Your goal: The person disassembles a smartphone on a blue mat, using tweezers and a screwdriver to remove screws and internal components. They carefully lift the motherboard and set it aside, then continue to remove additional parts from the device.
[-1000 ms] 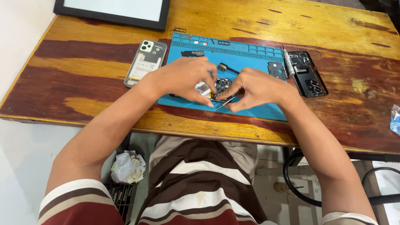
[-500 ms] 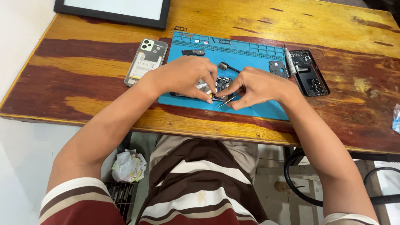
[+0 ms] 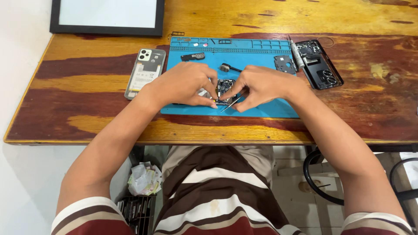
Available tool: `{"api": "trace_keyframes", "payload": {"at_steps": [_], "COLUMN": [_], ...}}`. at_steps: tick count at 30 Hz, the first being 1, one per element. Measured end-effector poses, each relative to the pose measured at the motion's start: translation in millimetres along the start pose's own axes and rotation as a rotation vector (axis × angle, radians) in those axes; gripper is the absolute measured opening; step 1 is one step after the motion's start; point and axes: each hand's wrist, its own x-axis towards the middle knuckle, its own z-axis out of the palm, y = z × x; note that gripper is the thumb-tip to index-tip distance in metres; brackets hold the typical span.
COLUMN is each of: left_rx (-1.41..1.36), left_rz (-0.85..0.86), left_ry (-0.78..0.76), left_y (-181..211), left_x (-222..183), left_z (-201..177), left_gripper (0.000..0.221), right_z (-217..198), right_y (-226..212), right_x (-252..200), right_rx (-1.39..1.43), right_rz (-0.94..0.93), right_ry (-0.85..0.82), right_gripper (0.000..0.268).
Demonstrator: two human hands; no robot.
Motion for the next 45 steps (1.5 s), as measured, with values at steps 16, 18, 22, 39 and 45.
{"api": "trace_keyframes", "payload": {"at_steps": [16,18,22,39,45], "left_rx": [0.031,0.016,0.01,0.009,0.016], "left_rz": [0.011,-0.014,-0.009,0.003,-0.028], "left_ry": [0.009,-0.005,-0.004,0.001,-0.014], "left_y": [0.6,1.2,2.1,-1.5,1.5], "left_x": [-0.1,0.0,0.2,0.0,0.6], "left_z": [1.0,0.5,-0.5,0.3,-0.6], "left_gripper": [0.023,0.023,0.023,0.025,0.024], "right_z": [-1.5,-1.8,0.7,6.7,8.8], "right_y": [0.9,2.1,4.0,-17.4,-32.1], "right_x": [-0.3,-0.8,0.2,0.1,-0.6], "right_rx": [0.046,0.052,0.034,-0.145,-0.263], "right_rz": [-0.013,-0.034,-0.014,-0.008,-0.074], "right_ry": [-0.011,0.041,0.028,0.079,0.113], "right_gripper": [0.047,0.047,0.049,0.05,0.043]}}
